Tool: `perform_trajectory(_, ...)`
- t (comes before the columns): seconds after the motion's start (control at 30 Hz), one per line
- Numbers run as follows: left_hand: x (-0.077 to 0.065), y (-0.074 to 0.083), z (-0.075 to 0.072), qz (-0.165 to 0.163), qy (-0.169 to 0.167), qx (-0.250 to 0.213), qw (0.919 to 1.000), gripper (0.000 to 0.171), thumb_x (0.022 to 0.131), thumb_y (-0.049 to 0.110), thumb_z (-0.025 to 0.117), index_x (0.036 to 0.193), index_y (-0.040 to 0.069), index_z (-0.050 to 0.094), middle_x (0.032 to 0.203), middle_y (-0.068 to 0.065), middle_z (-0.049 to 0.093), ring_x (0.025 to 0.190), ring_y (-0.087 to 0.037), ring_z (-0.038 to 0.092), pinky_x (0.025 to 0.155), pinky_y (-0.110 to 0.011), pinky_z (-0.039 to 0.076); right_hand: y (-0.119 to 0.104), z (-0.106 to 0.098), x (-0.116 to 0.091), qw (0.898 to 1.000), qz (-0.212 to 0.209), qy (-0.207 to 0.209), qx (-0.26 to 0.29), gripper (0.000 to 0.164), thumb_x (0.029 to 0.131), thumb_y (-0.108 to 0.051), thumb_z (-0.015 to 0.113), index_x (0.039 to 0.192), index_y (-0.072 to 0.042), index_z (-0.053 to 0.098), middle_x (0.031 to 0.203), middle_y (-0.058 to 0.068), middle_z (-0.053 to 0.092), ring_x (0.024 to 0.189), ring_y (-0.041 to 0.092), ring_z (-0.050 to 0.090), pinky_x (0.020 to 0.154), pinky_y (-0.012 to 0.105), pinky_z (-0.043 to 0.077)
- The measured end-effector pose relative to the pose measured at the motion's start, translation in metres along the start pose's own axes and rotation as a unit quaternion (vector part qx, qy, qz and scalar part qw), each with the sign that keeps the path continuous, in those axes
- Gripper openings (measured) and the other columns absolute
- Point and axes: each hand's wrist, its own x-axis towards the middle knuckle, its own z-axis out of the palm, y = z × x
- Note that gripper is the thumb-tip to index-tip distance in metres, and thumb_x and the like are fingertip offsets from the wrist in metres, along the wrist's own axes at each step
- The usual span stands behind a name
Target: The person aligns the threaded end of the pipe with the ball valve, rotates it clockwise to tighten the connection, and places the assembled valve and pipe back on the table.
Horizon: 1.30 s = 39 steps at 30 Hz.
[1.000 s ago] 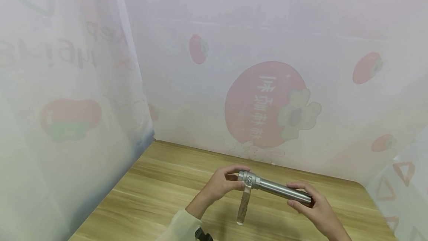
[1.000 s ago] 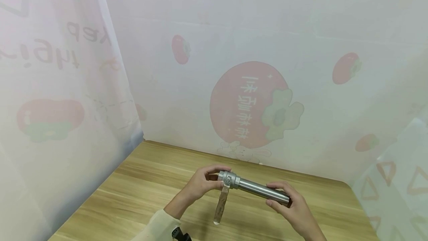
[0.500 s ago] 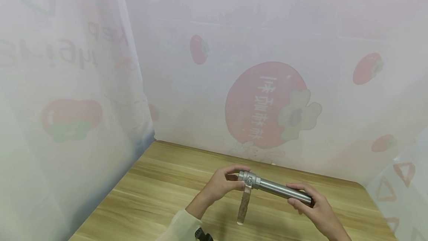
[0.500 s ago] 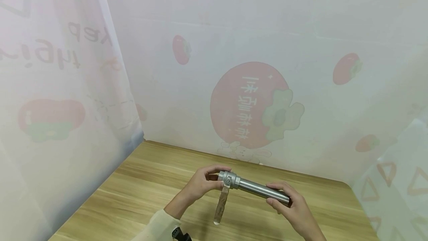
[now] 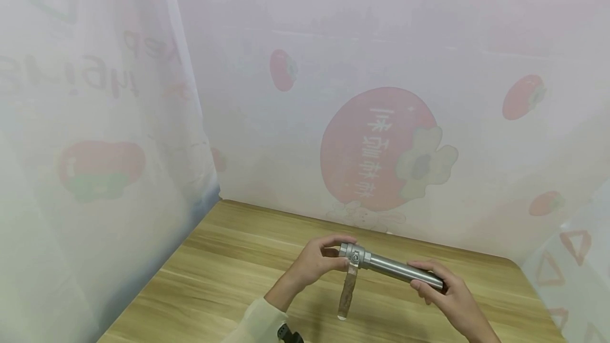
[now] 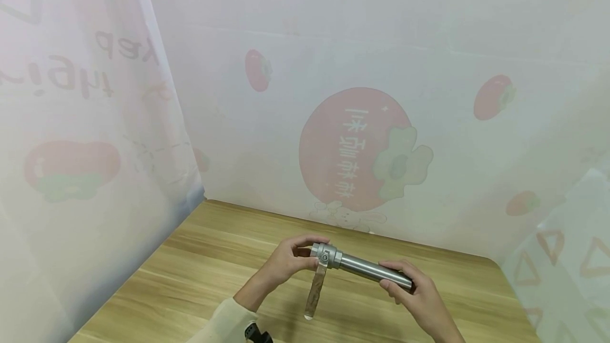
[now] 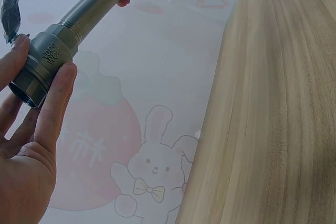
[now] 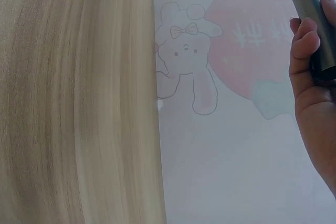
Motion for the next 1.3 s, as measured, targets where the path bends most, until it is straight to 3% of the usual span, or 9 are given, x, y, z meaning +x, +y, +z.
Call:
perform_trajectory(0.23, 0.0008, -0.0021, -0.0003, -0.003, 0.002, 0.002, 1.0, 0.05, 0.095, 0.004, 0.078, 0.144, 0.009, 0.069, 0.14, -0.021, 0.065, 0.112, -0.022, 0.073, 0.095, -0.038, 0.068, -0.0013, 0.0002, 0.0004, 1.0, 0.014, 0.001, -0.004, 0.035, 0.107, -0.009, 0.068, 0.143, -0.011, 0.068, 0.106, 0.007, 0.068, 0.077, 0.016, 0.065, 0.062, 0.029, 0.059)
perform_trajectory(0.47, 0.0012, -0.0023, -0.0002, -0.004, 0.001, 0.001, 1.0, 0.05, 0.096, 0.004, 0.079, 0.144, 0.01, 0.069, 0.141, -0.021, 0.065, 0.113, -0.023, 0.074, 0.096, -0.039, 0.068, 0.0015, -0.0007, 0.0011, 1.0, -0.007, -0.004, -0.006, 0.035, 0.107, -0.005, 0.066, 0.142, -0.009, 0.067, 0.096, -0.001, 0.067, 0.072, 0.015, 0.063, 0.06, 0.029, 0.058)
perform_trajectory(0.77, 0.001, -0.004, -0.0009, -0.004, 0.001, -0.004, 1.0, 0.05, 0.095, 0.003, 0.078, 0.144, 0.008, 0.069, 0.14, -0.021, 0.066, 0.113, -0.024, 0.074, 0.097, -0.039, 0.068, 0.0047, -0.0007, 0.0017, 0.999, -0.031, -0.006, -0.003, 0.037, 0.106, -0.003, 0.068, 0.142, -0.009, 0.068, 0.12, -0.005, 0.068, 0.074, 0.015, 0.065, 0.061, 0.029, 0.059)
perform_trajectory(0.87, 0.001, -0.0044, -0.0009, -0.002, 0.0, -0.004, 1.0, 0.051, 0.095, 0.002, 0.078, 0.144, 0.008, 0.069, 0.141, -0.022, 0.066, 0.114, -0.024, 0.074, 0.097, -0.039, 0.068, 0.0031, 0.0005, 0.0008, 1.0, -0.022, 0.0, -0.003, 0.038, 0.105, -0.003, 0.069, 0.143, -0.01, 0.067, 0.115, -0.006, 0.069, 0.075, 0.015, 0.065, 0.061, 0.029, 0.059)
perform_trajectory(1.07, 0.002, -0.005, -0.0003, 0.004, -0.004, -0.008, 1.0, 0.049, 0.096, 0.003, 0.077, 0.144, 0.007, 0.068, 0.141, -0.022, 0.066, 0.115, -0.026, 0.075, 0.097, -0.039, 0.068, -0.0004, 0.0036, -0.0014, 1.0, 0.017, 0.014, -0.005, 0.044, 0.101, -0.007, 0.077, 0.142, -0.015, 0.065, 0.132, -0.014, 0.067, 0.091, 0.011, 0.07, 0.071, 0.027, 0.063)
perform_trajectory(1.3, 0.0014, -0.0053, -0.0006, 0.001, -0.002, -0.006, 1.0, 0.05, 0.095, 0.003, 0.077, 0.144, 0.008, 0.068, 0.141, -0.022, 0.066, 0.115, -0.027, 0.075, 0.097, -0.04, 0.068, 0.0002, 0.0039, -0.001, 1.0, 0.019, 0.001, -0.004, 0.046, 0.1, -0.008, 0.078, 0.143, -0.014, 0.062, 0.138, -0.017, 0.061, 0.104, 0.012, 0.069, 0.081, 0.025, 0.063)
